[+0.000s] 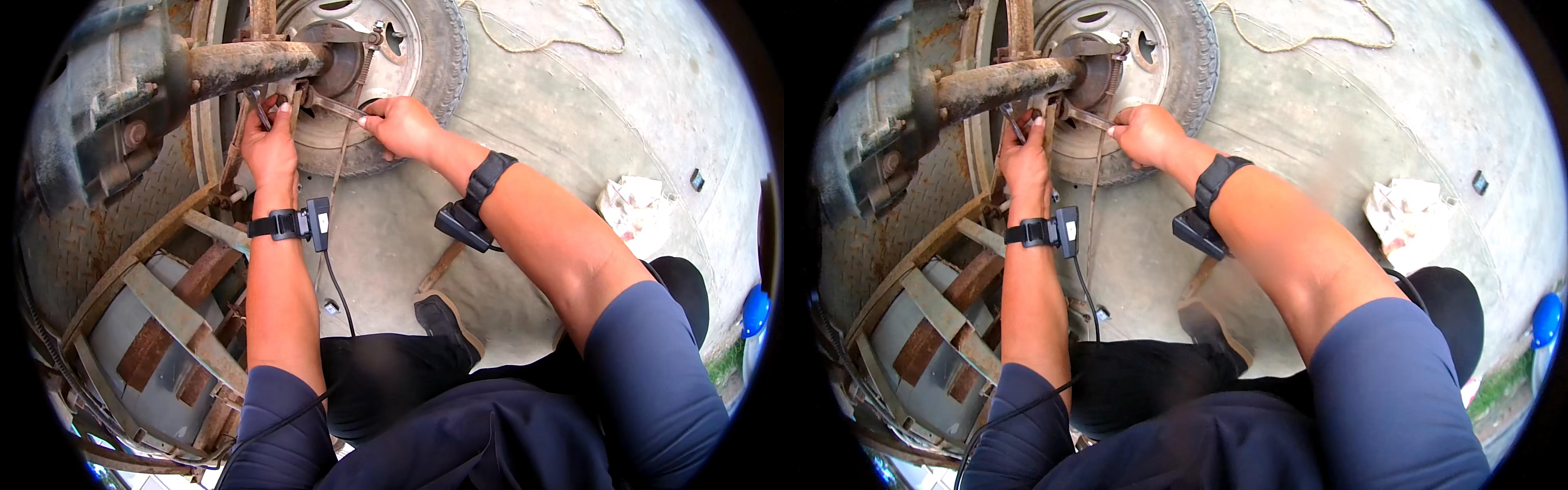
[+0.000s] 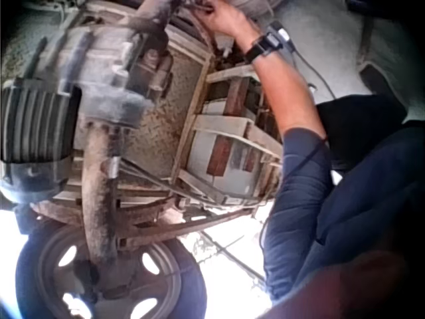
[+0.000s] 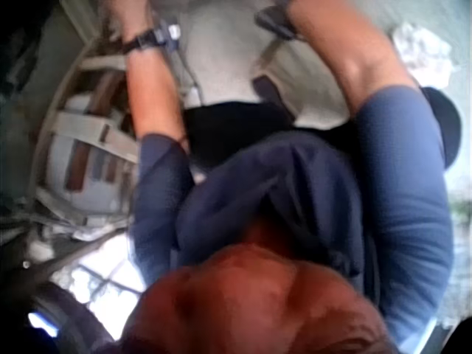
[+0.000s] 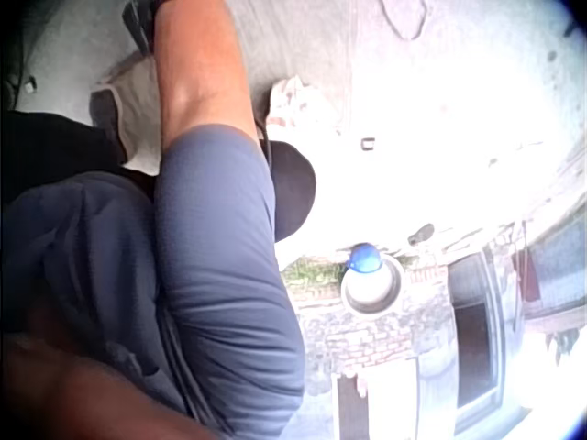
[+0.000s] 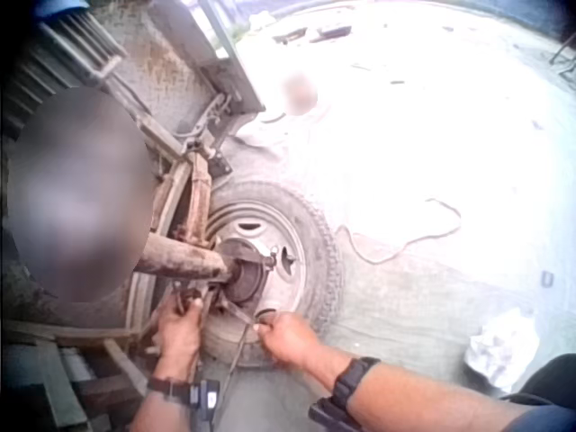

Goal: The person wipes a wrench with a cloth, then uses two wrenches to loosen and tighten bolts on the rear axle and wheel hub of a three-wheeled vehicle. The person repositions the wrenches multiple times to access different bolts.

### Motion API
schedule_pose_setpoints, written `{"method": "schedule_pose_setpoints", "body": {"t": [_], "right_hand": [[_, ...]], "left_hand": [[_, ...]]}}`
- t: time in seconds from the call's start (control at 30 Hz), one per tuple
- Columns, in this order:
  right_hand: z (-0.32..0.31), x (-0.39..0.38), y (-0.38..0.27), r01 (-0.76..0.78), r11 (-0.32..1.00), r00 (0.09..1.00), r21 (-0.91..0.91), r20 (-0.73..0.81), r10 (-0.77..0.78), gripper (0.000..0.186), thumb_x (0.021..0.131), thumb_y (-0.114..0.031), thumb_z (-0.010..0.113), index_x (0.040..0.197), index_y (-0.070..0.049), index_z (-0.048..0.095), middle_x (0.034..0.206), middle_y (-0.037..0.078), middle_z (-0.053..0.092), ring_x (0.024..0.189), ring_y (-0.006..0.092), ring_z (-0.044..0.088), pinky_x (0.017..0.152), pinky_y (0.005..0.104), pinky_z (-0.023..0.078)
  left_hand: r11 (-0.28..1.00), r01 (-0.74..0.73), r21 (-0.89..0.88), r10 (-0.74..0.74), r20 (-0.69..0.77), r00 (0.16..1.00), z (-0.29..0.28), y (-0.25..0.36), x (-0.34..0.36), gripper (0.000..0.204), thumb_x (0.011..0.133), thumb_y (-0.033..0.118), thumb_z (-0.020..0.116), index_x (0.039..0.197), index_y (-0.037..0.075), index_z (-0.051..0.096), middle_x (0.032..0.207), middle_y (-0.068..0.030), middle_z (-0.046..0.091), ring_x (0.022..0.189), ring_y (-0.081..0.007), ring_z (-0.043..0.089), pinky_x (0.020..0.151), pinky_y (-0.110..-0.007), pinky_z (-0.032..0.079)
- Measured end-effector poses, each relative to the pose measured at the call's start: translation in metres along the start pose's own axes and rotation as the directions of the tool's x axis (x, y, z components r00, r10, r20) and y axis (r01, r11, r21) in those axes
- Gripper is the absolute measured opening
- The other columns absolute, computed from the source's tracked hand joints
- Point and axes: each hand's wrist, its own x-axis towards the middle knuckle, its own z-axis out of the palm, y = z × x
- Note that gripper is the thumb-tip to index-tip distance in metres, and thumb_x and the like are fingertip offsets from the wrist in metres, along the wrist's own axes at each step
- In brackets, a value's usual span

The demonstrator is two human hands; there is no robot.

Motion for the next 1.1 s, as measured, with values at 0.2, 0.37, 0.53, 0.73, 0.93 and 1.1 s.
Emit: {"method": "schedule_pose_setpoints", "body": {"t": [0.2,0.37,0.53,0.73,0.93,1.1], "right_hand": [[-0.002,-0.004,-0.001,0.027,0.999,1.0,-0.037,0.013,-0.026,0.032,0.096,-0.027,0.057,0.118,-0.006,0.066,0.072,0.009,0.067,0.054,0.0182,0.065,0.059,0.0341,0.053],[-0.001,-0.003,0.0,0.003,0.999,0.999,0.036,0.033,-0.004,0.035,0.095,-0.028,0.06,0.121,-0.005,0.065,0.072,0.007,0.064,0.052,0.0158,0.063,0.054,0.0316,0.053],[-0.005,-0.001,-0.003,-0.035,0.998,0.999,0.049,0.037,0.033,0.036,0.095,-0.027,0.06,0.123,-0.005,0.064,0.071,0.006,0.062,0.05,0.0141,0.061,0.051,0.0306,0.052],[-0.004,0.001,-0.003,-0.044,0.998,0.998,0.042,0.055,0.042,0.034,0.096,-0.028,0.058,0.12,-0.004,0.064,0.071,0.007,0.064,0.052,0.0166,0.062,0.052,0.0318,0.053],[-0.004,0.0,-0.005,-0.041,0.997,0.998,0.064,0.057,0.037,0.035,0.095,-0.027,0.059,0.122,-0.004,0.065,0.066,0.005,0.06,0.048,0.0147,0.059,0.047,0.0307,0.05],[-0.005,-0.002,-0.007,-0.052,0.998,0.998,-0.022,0.045,0.053,0.03,0.095,-0.026,0.058,0.115,-0.005,0.067,0.069,0.009,0.066,0.051,0.0184,0.063,0.051,0.0328,0.054]], "left_hand": [[0.999,0.035,0.017,-0.035,0.003,0.999,-0.005,-0.001,0.002,0.021,0.088,0.008,0.07,0.108,0.002,0.065,0.1,-0.0028,0.065,0.09,-0.0112,0.058,0.085,-0.026,0.046],[0.985,0.166,-0.046,-0.164,0.047,0.985,-0.015,0.005,-0.001,0.019,0.09,0.013,0.07,0.105,0.003,0.064,0.09,-0.0001,0.062,0.074,-0.0075,0.055,0.066,-0.023,0.045],[0.912,0.392,-0.12,-0.391,0.029,0.92,-0.016,0.027,-0.03,0.017,0.094,0.022,0.065,0.099,0.006,0.06,0.075,0.0014,0.056,0.057,-0.0061,0.047,0.045,-0.022,0.037],[0.809,0.562,-0.171,-0.545,0.142,0.827,-0.014,0.039,-0.054,0.014,0.099,0.02,0.056,0.102,0.006,0.057,0.083,-0.0052,0.06,0.071,-0.0187,0.064,0.06,-0.033,0.054],[0.627,0.66,-0.415,-0.619,0.25,0.745,0.007,0.052,-0.053,0.017,0.101,0.019,0.052,0.106,0.004,0.057,0.095,-0.0095,0.062,0.089,-0.0268,0.066,0.08,-0.04,0.054],[0.541,0.64,-0.545,-0.621,0.254,0.741,0.022,0.053,-0.045,0.016,0.102,0.018,0.049,0.104,0.004,0.054,0.096,-0.0092,0.062,0.096,-0.0269,0.064,0.085,-0.041,0.053]]}}
